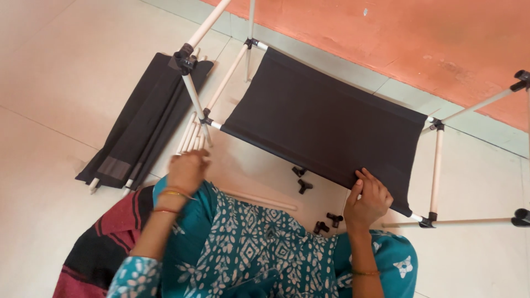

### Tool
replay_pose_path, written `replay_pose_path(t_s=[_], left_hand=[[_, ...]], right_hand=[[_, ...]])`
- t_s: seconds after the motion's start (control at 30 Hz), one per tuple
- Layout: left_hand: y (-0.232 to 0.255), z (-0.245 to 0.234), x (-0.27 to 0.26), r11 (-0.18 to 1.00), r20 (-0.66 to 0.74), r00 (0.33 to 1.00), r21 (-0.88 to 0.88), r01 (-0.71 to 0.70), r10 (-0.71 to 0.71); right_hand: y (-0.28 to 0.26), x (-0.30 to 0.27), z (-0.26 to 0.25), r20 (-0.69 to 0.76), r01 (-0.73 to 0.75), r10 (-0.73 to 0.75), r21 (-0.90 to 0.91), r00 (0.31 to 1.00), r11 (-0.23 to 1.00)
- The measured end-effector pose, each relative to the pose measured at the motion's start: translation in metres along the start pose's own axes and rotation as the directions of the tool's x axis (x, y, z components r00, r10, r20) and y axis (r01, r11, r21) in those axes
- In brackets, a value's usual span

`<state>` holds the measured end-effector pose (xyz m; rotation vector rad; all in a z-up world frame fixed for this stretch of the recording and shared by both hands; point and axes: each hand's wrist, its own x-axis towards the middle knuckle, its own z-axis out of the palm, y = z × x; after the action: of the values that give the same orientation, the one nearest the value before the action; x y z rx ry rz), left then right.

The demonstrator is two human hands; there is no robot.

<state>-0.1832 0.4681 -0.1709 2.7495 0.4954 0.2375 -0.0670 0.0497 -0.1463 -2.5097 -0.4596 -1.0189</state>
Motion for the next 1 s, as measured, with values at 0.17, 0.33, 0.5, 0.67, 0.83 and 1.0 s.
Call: replay_pose_path(t_s=[0.17, 0.33, 0.5, 0.67, 0.83, 1.0], left_hand=[[-0.083, -0.024, -0.011, 0.982, -0.093, 0.978, -0.04, 0.183, -0.186], [-0.172, -0.001, -0.024, 0.902, -0.155, 0.946, 0.291, 0.319, -0.284], [-0.251, 0.025, -0.027, 0.818, -0.237, 0.903, 0.388, 0.425, -0.357], [-0.278, 0.024, -0.025, 0.746, -0.071, 0.811, 0.355, 0.564, -0.58], [-0.279, 0.028, -0.026, 0.69, -0.024, 0.771, 0.429, 0.582, -0.636], [-0.283, 0.041, -0.028, 0.681, -0.127, 0.808, 0.473, 0.559, -0.576]], right_hand=[[0.0, 0.0, 0.0, -0.007, 0.005, -0.005, 0.004, 1.0, 1.0], [-0.002, 0.001, -0.001, -0.004, 0.015, -0.015, -0.005, 1.0, 1.0], [-0.002, 0.001, -0.001, 0.005, 0.008, -0.008, -0.012, 1.0, 1.0], [-0.001, 0.001, -0.001, 0.008, -0.001, 0.001, -0.005, 1.0, 1.0], [0.0, 0.0, 0.001, 0.012, -0.004, 0.004, -0.011, 1.0, 1.0], [-0.001, 0.0, 0.0, 0.002, 0.002, -0.002, -0.003, 1.0, 1.0]])
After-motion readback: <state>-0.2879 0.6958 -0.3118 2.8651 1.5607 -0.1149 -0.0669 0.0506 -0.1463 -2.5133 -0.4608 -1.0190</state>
